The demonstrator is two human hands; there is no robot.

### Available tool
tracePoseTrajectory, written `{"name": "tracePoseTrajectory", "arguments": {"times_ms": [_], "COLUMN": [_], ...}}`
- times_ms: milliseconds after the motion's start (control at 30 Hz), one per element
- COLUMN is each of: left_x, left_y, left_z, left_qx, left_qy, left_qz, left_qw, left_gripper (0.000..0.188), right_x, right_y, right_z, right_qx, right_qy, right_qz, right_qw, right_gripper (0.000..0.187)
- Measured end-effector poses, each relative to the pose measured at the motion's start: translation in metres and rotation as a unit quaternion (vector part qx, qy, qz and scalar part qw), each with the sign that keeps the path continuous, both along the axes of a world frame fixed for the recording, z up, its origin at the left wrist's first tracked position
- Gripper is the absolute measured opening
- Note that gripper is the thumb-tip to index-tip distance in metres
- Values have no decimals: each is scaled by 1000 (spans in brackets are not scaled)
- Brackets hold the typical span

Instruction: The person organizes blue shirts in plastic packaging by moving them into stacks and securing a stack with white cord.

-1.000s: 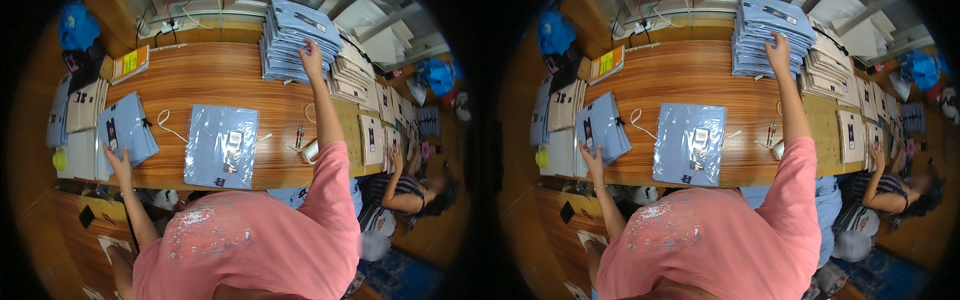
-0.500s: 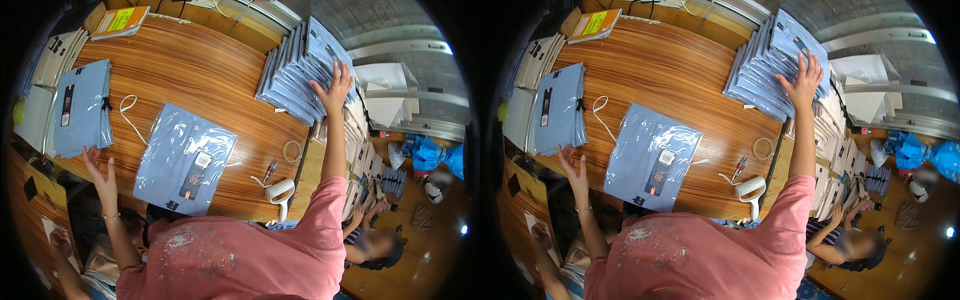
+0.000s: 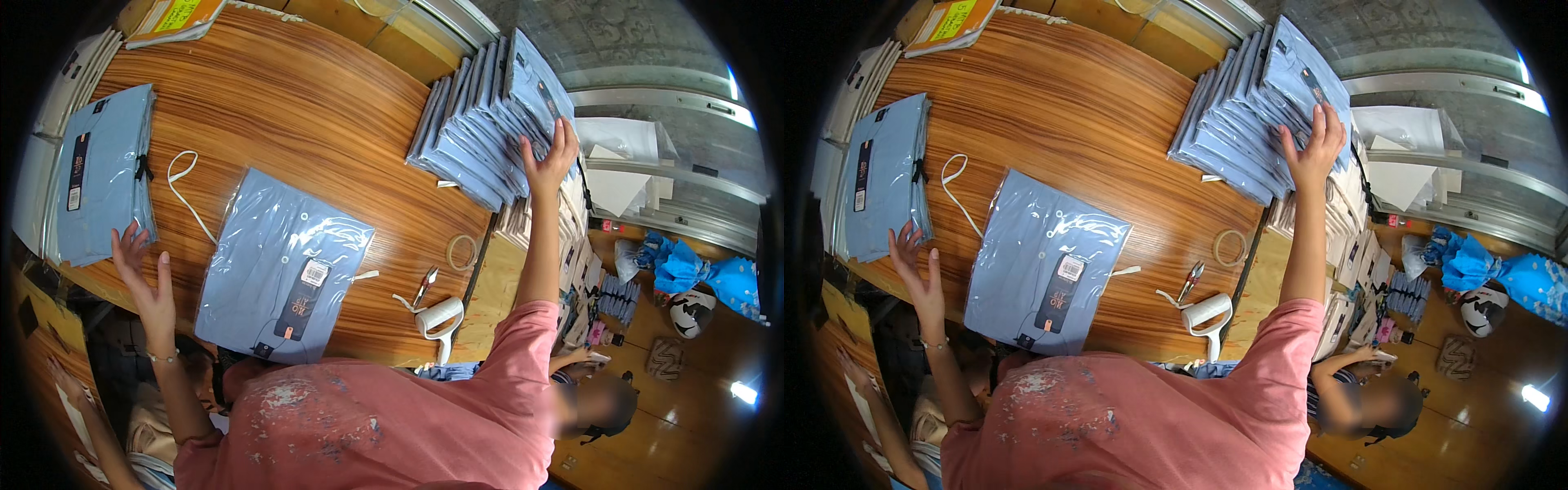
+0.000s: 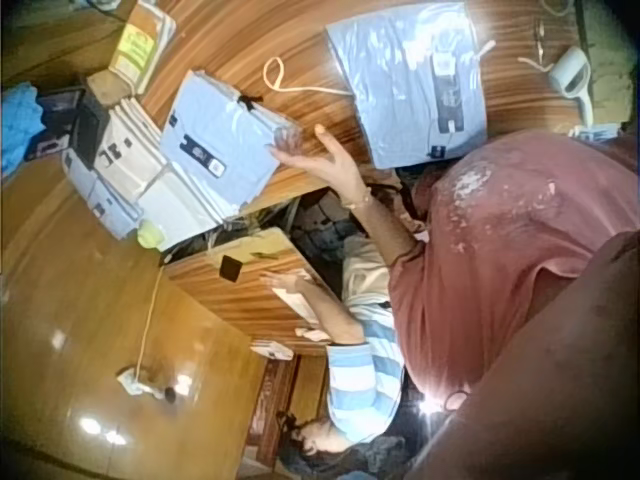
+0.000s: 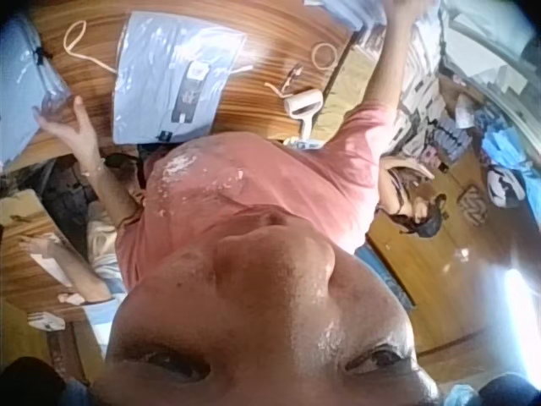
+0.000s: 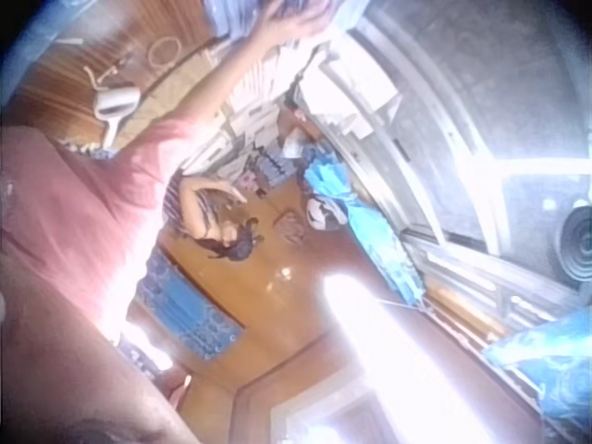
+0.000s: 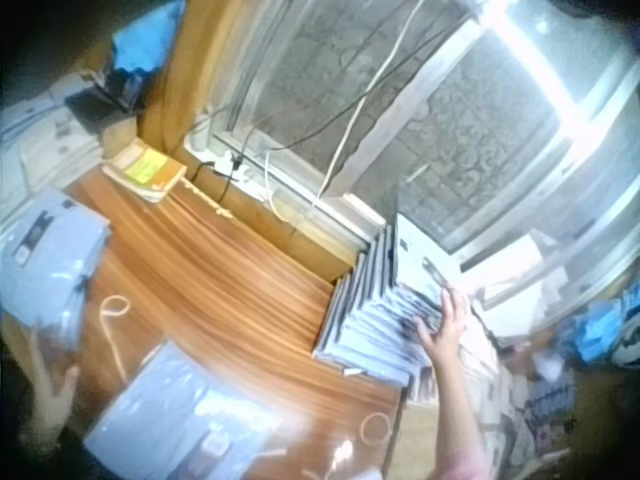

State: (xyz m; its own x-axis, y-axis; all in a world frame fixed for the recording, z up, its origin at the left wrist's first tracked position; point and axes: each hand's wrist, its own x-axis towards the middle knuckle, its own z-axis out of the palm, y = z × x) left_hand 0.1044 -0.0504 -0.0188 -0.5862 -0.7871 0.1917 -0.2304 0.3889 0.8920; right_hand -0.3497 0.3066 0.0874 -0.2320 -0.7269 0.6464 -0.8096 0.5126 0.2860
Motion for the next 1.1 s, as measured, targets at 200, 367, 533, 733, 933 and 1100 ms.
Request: {"name": "tracePoseTrajectory", "arguments": {"times_ms": [200,367,533,733,933,1100], "left_x": [-3,0,5,8,9,10], "left_y": [-1,1,-3,0,1,-8], "left_z": [2,-5,-16,-24,-29,-20], "left_qx": [20,53,63,62,66,44], "left_qy": [-11,-15,3,6,28,-1], "left_qz": [-11,-33,-30,-32,-46,-54], "left_qw": [1000,998,998,998,996,998], "left_gripper": [61,59,60,61,61,60], "right_x": [5,9,2,10,5,-11], "right_y": [5,4,2,-12,-21,-13], "right_z": [-7,-20,-17,-23,-30,-10], "right_qx": [8,47,39,74,133,189], "right_qy": [54,55,52,48,62,49], "right_qz": [-26,-67,-90,-53,-142,-151], "right_qw": [998,995,994,995,979,969], "right_gripper": [73,75,79,93,82,70]}}
